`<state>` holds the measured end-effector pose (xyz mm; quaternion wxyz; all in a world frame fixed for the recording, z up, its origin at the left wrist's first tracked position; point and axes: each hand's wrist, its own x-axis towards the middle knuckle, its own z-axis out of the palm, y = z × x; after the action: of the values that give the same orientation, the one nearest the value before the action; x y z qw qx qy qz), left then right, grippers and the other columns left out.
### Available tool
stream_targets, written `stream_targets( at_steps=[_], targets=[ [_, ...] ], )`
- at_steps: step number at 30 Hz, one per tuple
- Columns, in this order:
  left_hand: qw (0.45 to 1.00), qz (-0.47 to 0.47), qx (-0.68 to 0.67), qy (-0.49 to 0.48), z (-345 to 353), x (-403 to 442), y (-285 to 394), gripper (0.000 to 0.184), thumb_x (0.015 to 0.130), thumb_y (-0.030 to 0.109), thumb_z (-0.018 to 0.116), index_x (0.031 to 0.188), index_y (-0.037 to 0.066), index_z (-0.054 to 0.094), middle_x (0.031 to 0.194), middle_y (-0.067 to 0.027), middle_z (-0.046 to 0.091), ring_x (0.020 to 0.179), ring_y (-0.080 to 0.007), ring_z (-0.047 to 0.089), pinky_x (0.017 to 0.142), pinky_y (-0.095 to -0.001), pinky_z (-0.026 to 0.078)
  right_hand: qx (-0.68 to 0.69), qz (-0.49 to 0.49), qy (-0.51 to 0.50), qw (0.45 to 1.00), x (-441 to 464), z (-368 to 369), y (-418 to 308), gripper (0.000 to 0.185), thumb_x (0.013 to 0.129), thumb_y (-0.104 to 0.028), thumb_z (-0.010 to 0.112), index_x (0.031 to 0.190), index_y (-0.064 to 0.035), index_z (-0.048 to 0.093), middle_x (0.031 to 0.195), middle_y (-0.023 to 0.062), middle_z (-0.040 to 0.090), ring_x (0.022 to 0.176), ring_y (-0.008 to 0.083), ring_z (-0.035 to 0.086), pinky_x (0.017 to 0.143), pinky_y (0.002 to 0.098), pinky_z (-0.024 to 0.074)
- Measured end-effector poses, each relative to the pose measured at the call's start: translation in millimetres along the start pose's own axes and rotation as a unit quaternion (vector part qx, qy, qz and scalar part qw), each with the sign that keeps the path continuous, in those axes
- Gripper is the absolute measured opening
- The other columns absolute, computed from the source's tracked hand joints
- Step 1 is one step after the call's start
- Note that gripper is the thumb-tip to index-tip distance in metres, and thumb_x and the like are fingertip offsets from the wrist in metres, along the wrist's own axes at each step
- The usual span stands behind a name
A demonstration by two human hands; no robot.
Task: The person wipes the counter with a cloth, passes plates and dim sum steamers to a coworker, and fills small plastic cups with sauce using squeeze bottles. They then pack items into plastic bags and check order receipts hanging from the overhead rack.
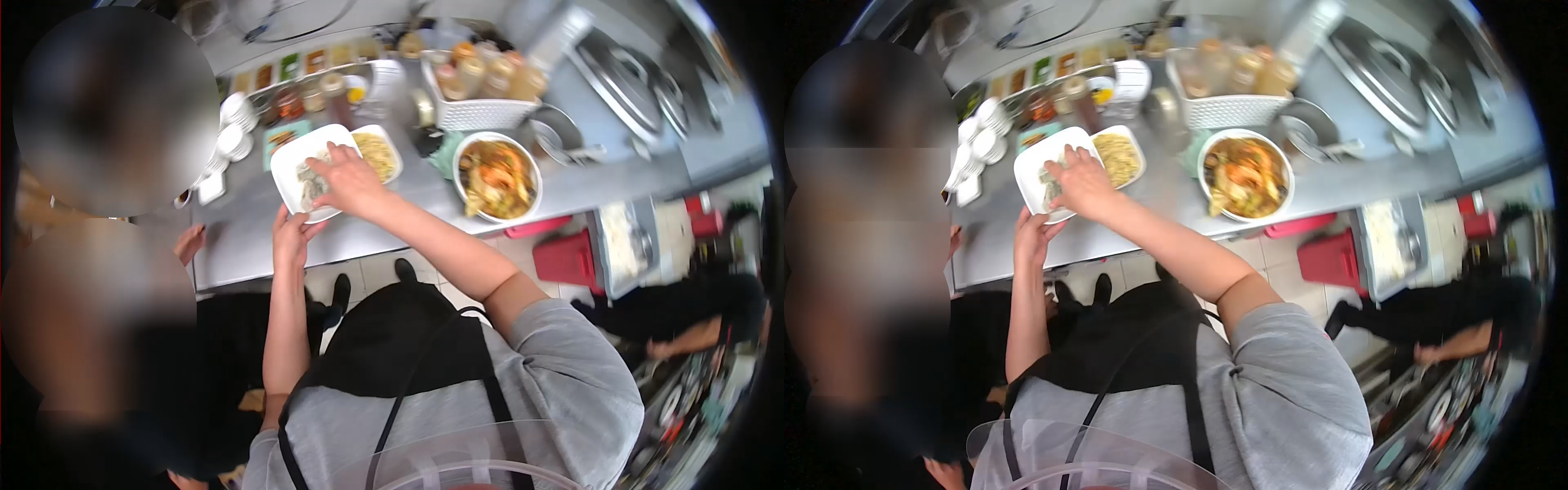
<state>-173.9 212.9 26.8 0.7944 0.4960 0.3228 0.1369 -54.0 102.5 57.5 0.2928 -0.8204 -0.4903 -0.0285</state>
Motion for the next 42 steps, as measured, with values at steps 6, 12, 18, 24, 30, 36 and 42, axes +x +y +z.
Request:
stream_targets(
  at_steps=[6, 12, 18, 24, 30, 36, 42],
  targets=[
    [0.986, -0.041, 0.072, -0.148, 78.2, 5.9, -1.1, 0.045, 0.073, -0.003, 0.039, 0.117, -0.005, 0.033, 0.104, -0.0194, 0.051, 0.085, -0.0282, 0.059, 0.068, -0.0335, 0.054, -0.032, 0.169, -0.010, 0.985, -50.1, -59.6, 22.4, 0.057, 0.059, -0.032, 0.071, 0.112, -0.0192, 0.055, 0.120, 0.0240, 0.040, 0.106, 0.0373, 0.043, 0.086, 0.0395, 0.0410],
    [0.945, -0.059, 0.163, -0.276, 185.1, 14.4, -12.5, 0.038, 0.073, -0.002, 0.037, 0.111, -0.005, 0.037, 0.104, -0.0190, 0.051, 0.089, -0.0294, 0.058, 0.073, -0.0377, 0.052, -0.111, 0.268, 0.090, 0.953, -104.9, -114.6, 76.6, 0.046, 0.062, -0.036, 0.068, 0.106, -0.0240, 0.059, 0.120, 0.0253, 0.040, 0.103, 0.0393, 0.042, 0.084, 0.0394, 0.0414],
    [0.908, -0.058, 0.242, -0.336, 305.4, 37.0, -22.4, 0.034, 0.072, -0.002, 0.040, 0.105, -0.005, 0.042, 0.091, -0.0157, 0.056, 0.076, -0.0270, 0.061, 0.066, -0.0335, 0.055, -0.046, 0.323, 0.181, 0.928, -137.5, -162.9, 159.5, 0.041, 0.066, -0.037, 0.066, 0.105, -0.0246, 0.060, 0.119, 0.0273, 0.041, 0.101, 0.0409, 0.043, 0.086, 0.0397, 0.0395],
    [0.864, -0.044, 0.397, -0.308, 418.0, 57.0, -25.9, 0.036, 0.070, 0.001, 0.043, 0.106, -0.004, 0.044, 0.089, -0.0138, 0.056, 0.075, -0.0241, 0.061, 0.062, -0.0301, 0.056, 0.043, 0.364, 0.261, 0.893, -151.1, -192.8, 242.4, 0.039, 0.067, -0.037, 0.066, 0.103, -0.0226, 0.061, 0.117, 0.0256, 0.042, 0.099, 0.0400, 0.043, 0.084, 0.0411, 0.0406],
    [0.812, -0.019, 0.508, -0.285, 498.9, 74.1, -34.4, 0.032, 0.066, 0.001, 0.043, 0.096, -0.011, 0.046, 0.080, -0.0181, 0.057, 0.060, -0.0296, 0.061, 0.052, -0.0317, 0.055, 0.179, 0.377, 0.310, 0.854, -153.2, -200.4, 309.5, 0.041, 0.068, -0.037, 0.065, 0.103, -0.0170, 0.061, 0.107, 0.0237, 0.049, 0.094, 0.0394, 0.047, 0.082, 0.0408, 0.0417],
    [0.612, 0.091, 0.745, -0.252, 572.7, 81.4, -42.7, 0.023, 0.068, 0.006, 0.044, 0.077, -0.012, 0.054, 0.064, -0.0200, 0.059, 0.052, -0.0299, 0.061, 0.045, -0.0319, 0.050, 0.298, 0.359, 0.408, 0.785, -157.9, -203.6, 345.4, 0.042, 0.069, -0.036, 0.064, 0.102, -0.0097, 0.061, 0.093, 0.0206, 0.059, 0.087, 0.0332, 0.057, 0.078, 0.0365, 0.0439],
    [0.481, 0.134, 0.832, -0.240, 614.6, 64.3, -46.7, 0.026, 0.070, 0.009, 0.040, 0.071, -0.011, 0.056, 0.061, -0.0222, 0.059, 0.052, -0.0270, 0.062, 0.043, -0.0305, 0.048, 0.358, 0.364, 0.441, 0.738, -165.5, -216.5, 351.9, 0.044, 0.068, -0.036, 0.064, 0.102, -0.0072, 0.060, 0.093, 0.0188, 0.060, 0.088, 0.0304, 0.058, 0.078, 0.0338, 0.0441]
  ],
)
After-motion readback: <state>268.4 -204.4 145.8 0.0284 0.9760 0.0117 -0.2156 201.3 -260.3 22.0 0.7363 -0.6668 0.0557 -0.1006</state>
